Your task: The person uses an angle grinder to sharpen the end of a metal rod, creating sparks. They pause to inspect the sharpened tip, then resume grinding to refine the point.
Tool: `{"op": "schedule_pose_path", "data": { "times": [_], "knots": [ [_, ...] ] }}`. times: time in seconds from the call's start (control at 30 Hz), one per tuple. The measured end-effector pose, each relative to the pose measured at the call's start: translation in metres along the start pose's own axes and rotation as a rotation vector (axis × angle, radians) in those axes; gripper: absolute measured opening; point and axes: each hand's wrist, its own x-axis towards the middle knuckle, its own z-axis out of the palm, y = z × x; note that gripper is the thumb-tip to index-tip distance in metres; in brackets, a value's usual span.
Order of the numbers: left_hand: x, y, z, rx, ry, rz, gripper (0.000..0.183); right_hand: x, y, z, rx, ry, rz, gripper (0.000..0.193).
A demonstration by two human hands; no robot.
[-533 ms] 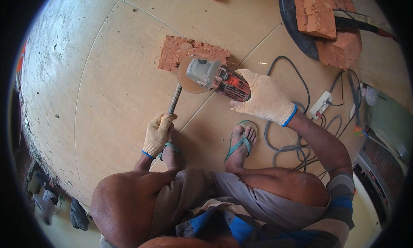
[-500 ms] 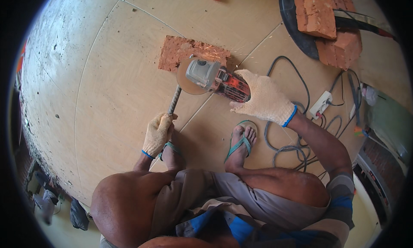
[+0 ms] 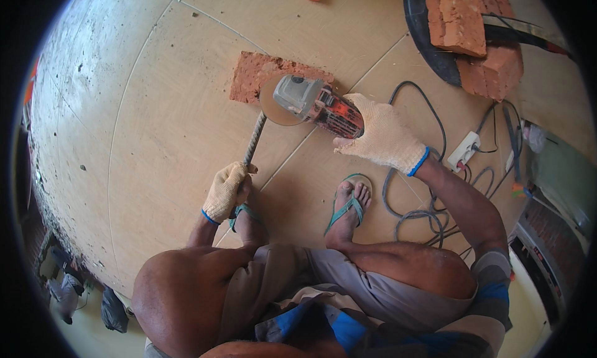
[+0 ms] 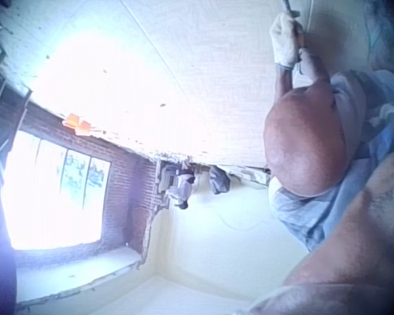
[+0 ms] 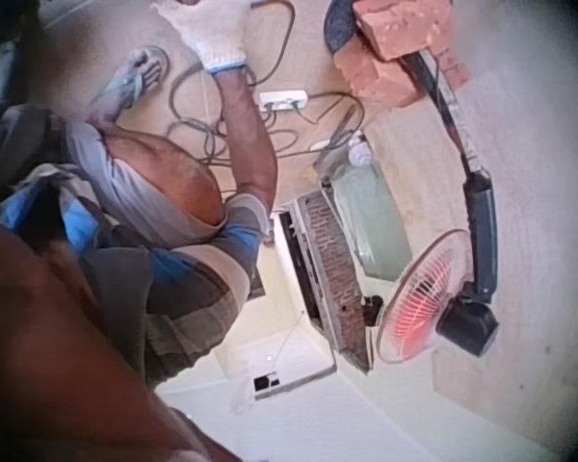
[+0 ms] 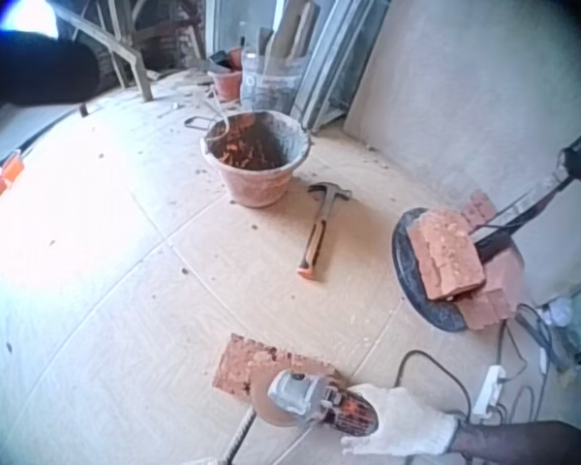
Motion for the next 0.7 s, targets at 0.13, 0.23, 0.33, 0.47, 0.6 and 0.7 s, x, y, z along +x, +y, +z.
{"op": "schedule_pose_path", "data": {
  "times": [0.13,0.23,0.33,0.47,0.6,0.7],
  "knots": [
    [-0.003,0.001,0.011,0.138,0.124,0.014,0.033,-0.009,-0.001,-0.004,-0.009,0.013,0.019,0.078],
    [-0.008,0.003,0.018,0.217,0.185,0.028,0.031,-0.016,-0.005,-0.001,0.002,-0.002,0.014,0.077],
    [-0.009,0.004,0.022,0.215,0.227,0.005,0.031,-0.017,-0.008,0.002,-0.024,-0.016,0.016,0.075],
    [-0.010,0.004,0.023,0.228,0.242,0.027,0.030,-0.014,-0.008,0.003,-0.051,-0.033,-0.014,0.074],
    [-0.009,0.003,0.022,0.259,0.240,0.035,0.028,-0.009,-0.003,0.005,-0.051,-0.005,-0.042,0.073],
    [-0.010,0.003,0.022,0.257,0.246,0.041,0.028,-0.005,0.000,0.004,-0.092,0.013,-0.065,0.073]
  ]
}}
